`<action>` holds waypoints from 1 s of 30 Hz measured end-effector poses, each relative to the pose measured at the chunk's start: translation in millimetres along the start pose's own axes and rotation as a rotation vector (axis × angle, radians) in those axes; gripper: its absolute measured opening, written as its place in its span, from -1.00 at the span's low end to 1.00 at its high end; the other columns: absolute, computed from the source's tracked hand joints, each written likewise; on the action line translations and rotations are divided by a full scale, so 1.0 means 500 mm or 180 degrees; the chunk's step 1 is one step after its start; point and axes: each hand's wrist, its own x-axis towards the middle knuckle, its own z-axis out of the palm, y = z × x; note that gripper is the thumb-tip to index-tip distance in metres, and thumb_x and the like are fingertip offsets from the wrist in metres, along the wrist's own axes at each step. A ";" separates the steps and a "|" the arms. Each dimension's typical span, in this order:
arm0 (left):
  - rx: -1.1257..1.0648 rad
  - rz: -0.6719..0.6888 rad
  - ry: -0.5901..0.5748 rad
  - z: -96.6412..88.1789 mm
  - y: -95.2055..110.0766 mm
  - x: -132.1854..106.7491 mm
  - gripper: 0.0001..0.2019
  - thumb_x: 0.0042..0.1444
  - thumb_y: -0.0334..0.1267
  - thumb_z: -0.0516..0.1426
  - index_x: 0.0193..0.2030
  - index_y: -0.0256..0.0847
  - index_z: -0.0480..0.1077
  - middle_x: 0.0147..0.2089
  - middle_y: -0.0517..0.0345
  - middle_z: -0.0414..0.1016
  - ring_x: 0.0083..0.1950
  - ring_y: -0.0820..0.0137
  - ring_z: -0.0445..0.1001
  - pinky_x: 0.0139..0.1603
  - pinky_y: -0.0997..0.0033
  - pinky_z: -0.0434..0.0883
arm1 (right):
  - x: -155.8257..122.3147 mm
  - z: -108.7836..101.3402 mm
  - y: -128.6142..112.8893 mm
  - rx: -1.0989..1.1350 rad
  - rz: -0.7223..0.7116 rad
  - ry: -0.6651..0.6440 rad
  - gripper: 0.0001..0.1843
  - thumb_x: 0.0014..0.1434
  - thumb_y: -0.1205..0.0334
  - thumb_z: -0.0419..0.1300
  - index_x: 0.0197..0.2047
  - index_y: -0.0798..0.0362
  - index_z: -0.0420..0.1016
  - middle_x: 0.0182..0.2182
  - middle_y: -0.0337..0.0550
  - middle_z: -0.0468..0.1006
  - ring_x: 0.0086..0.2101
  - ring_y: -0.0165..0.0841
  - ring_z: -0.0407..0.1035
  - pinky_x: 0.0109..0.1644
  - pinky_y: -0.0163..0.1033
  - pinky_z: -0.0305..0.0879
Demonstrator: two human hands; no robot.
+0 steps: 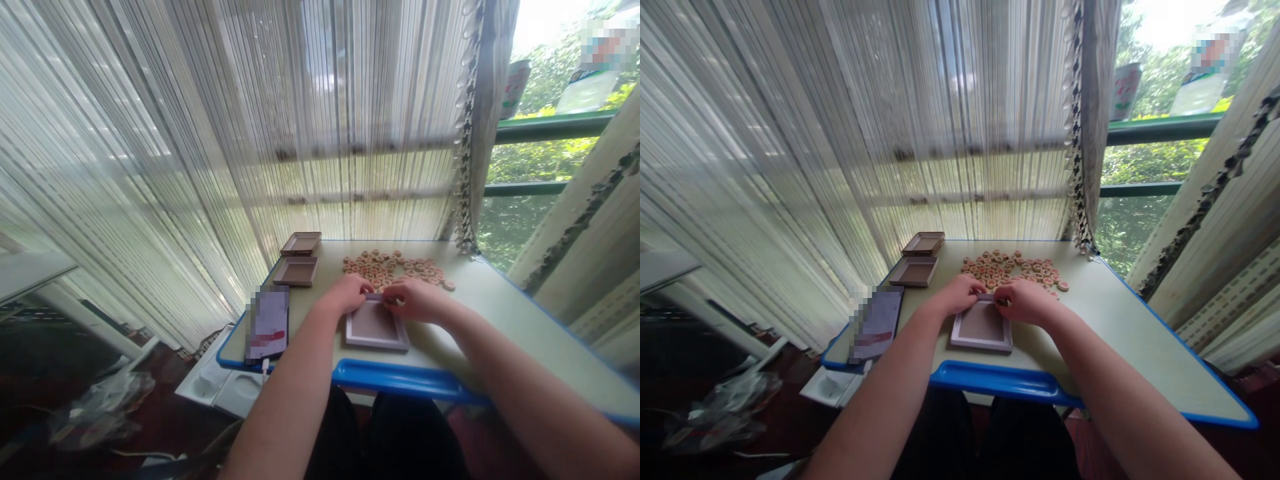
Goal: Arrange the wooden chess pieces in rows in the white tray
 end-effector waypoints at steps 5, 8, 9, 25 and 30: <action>-0.0033 -0.0015 -0.0073 0.003 -0.002 0.000 -0.69 -0.04 -0.39 0.03 -0.18 -0.10 0.48 -0.15 0.13 0.46 -0.19 0.37 0.42 -0.17 0.45 0.37 | 0.003 -0.001 0.003 -0.0026 0.0092 -0.0014 -0.87 -0.03 0.17 0.16 -0.42 -0.03 0.51 -0.43 -0.18 0.51 -0.35 -0.35 0.34 -0.27 -0.32 0.17; 0.0012 -0.0010 -0.0077 0.002 -0.001 0.000 -0.68 -0.05 -0.42 0.02 -0.17 -0.12 0.46 -0.14 0.13 0.47 -0.18 0.37 0.42 -0.17 0.46 0.37 | 0.000 -0.002 0.001 0.0015 0.0096 -0.0010 -0.84 -0.03 0.17 0.16 -0.34 -0.05 0.52 -0.42 -0.19 0.52 -0.36 -0.34 0.35 -0.31 -0.32 0.16; 0.0021 -0.0010 -0.0062 0.001 -0.001 0.000 -0.68 -0.06 -0.43 0.02 -0.17 -0.12 0.46 -0.14 0.13 0.47 -0.18 0.37 0.42 -0.17 0.46 0.37 | 0.000 -0.002 0.001 0.0037 0.0070 -0.0012 -0.82 -0.02 0.19 0.15 -0.32 -0.06 0.52 -0.40 -0.20 0.52 -0.36 -0.34 0.35 -0.32 -0.32 0.16; 0.0019 -0.0092 -0.0182 -0.005 0.006 0.000 -0.68 -0.07 -0.47 0.01 -0.19 -0.13 0.45 -0.13 0.15 0.47 -0.16 0.38 0.42 -0.16 0.47 0.37 | 0.004 0.007 0.014 0.0108 0.0023 -0.0135 -0.82 0.00 0.22 0.11 -0.34 -0.07 0.53 -0.41 -0.19 0.55 -0.38 -0.34 0.38 -0.30 -0.31 0.18; -0.0062 -0.0063 -0.0128 0.001 0.002 -0.002 -0.68 -0.06 -0.46 0.01 -0.18 -0.12 0.43 -0.13 0.16 0.48 -0.16 0.38 0.42 -0.17 0.47 0.37 | 0.003 0.005 0.011 0.0132 0.0076 -0.0132 -0.82 -0.01 0.22 0.12 -0.34 -0.06 0.54 -0.43 -0.19 0.55 -0.39 -0.34 0.37 -0.33 -0.31 0.17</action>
